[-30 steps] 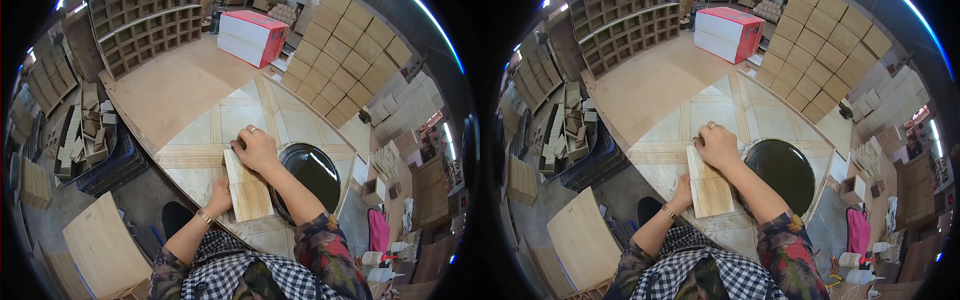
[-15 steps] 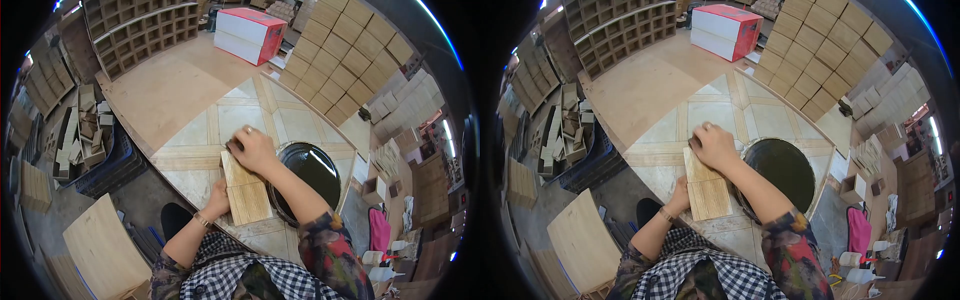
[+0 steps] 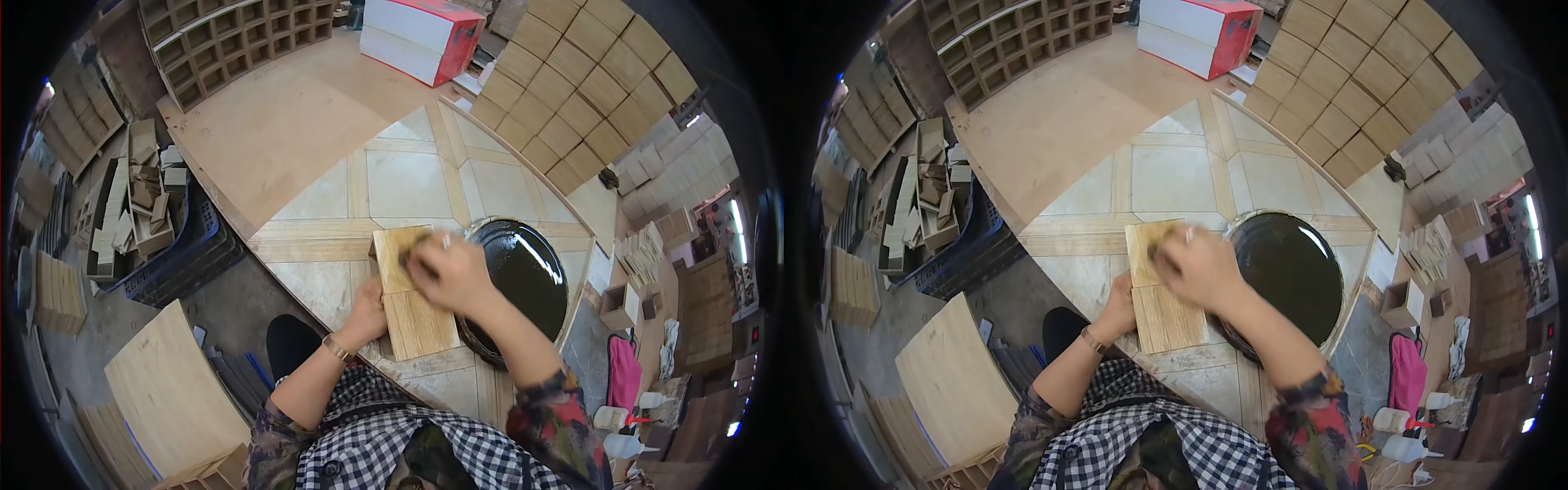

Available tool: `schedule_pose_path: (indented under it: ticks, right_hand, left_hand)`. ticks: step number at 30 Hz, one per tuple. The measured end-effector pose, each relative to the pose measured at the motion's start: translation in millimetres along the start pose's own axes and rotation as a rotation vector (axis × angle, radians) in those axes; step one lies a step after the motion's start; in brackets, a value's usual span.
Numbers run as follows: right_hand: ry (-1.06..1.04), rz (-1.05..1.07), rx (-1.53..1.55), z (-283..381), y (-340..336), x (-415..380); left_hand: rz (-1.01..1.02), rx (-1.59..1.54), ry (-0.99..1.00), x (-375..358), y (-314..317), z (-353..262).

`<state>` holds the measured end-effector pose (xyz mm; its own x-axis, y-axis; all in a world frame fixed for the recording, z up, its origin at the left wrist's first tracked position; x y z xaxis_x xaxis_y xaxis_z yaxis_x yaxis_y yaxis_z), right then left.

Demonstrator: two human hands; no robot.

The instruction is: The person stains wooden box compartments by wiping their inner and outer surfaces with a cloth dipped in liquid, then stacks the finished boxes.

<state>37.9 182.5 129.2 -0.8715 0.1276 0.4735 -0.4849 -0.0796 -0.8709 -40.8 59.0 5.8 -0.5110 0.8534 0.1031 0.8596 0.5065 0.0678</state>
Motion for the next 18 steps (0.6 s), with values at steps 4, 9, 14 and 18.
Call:
schedule_pose_path:
  ticks: [4,9,14,18]
  right_hand:
    - [0.027,-0.059,0.019,-6.5,41.4,59.3]
    - [-0.179,0.083,0.142,57.5,14.1,3.5]
    - [-0.287,0.178,0.236,72.8,-39.0,-55.6]
    - [-0.117,0.160,0.064,44.8,-17.9,-29.9]
  left_hand:
    - [-0.020,0.002,0.053,3.5,-0.3,0.6]
    - [-0.196,0.185,0.256,2.4,0.0,23.9]
    - [0.019,-0.017,0.050,1.8,0.8,-10.0]
    - [-0.041,-0.105,0.075,2.1,3.0,-10.1]
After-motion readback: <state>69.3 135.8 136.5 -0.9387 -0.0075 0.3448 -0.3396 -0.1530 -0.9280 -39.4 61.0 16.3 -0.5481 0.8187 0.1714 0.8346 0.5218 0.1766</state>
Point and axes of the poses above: each hand's wrist, its own x-axis towards the middle knuckle, its own y-axis out of the palm, z = x × y, the point moved 2 cm from there along x, towards the middle knuckle, and after that the axes turned 6 degrees about -x, right-handed, at the moved point
